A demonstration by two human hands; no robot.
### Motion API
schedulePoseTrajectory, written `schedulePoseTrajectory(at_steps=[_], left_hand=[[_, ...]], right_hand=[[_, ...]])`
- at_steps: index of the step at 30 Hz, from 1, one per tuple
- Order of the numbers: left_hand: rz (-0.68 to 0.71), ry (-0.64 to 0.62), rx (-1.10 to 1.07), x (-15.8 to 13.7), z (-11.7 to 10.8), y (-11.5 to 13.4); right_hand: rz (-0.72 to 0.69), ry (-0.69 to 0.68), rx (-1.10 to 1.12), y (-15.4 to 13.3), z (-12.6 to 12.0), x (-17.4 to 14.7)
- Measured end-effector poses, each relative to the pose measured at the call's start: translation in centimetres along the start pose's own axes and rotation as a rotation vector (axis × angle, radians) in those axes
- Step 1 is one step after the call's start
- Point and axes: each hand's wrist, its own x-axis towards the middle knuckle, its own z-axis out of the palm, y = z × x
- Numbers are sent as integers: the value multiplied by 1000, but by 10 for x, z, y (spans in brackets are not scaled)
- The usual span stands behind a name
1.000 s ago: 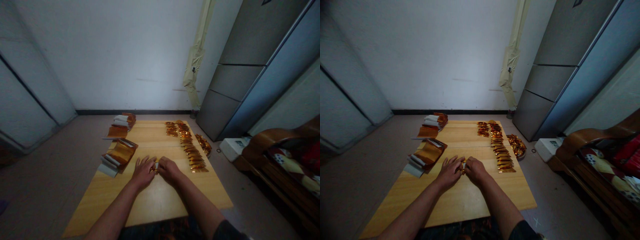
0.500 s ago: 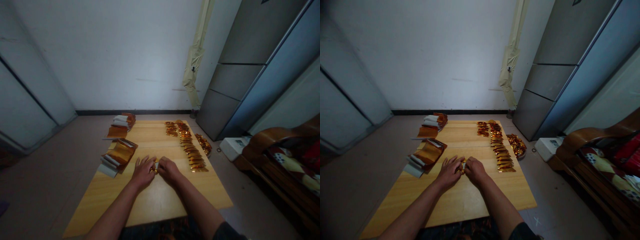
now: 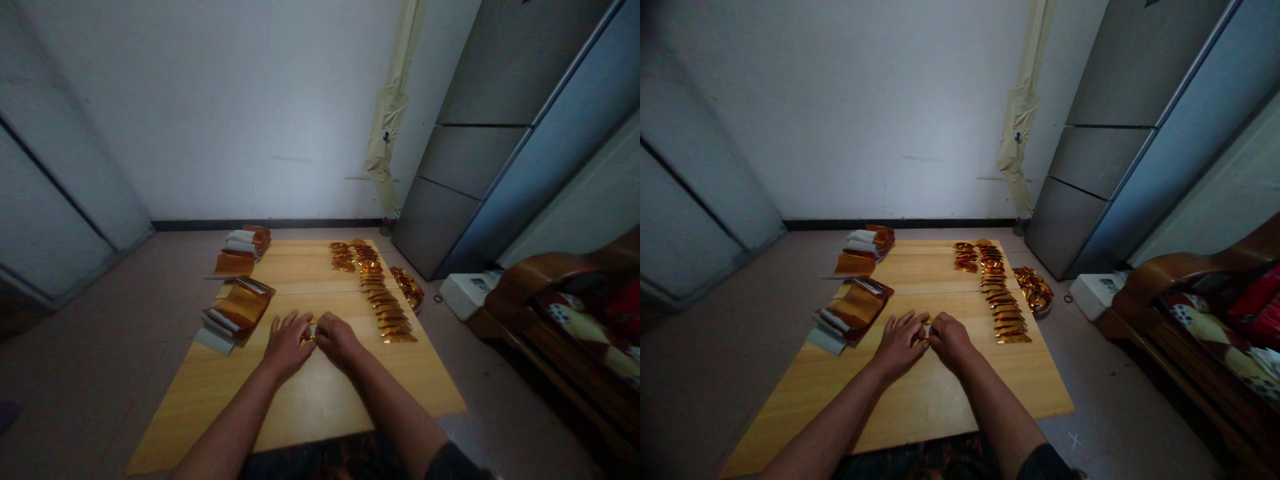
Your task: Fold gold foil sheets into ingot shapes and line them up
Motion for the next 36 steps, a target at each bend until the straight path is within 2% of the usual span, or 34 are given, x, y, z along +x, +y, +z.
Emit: schedulePoseTrajectory(at_steps=[10, 17, 24, 33, 36], left_hand=[[-7, -1, -13, -1, -1, 2], [-12, 3, -16, -2, -2, 3], [2, 16, -24, 0, 0, 2], [-22, 42, 7, -1, 2, 3], [-71, 84, 27, 0, 8, 7]], right_hand=[[-80, 86, 182, 11, 0, 0], [-23, 119, 256, 9, -3, -3], [21, 93, 248, 6, -5, -3], [50, 269, 251, -4, -1, -8], [27, 216, 142, -14, 5, -18]])
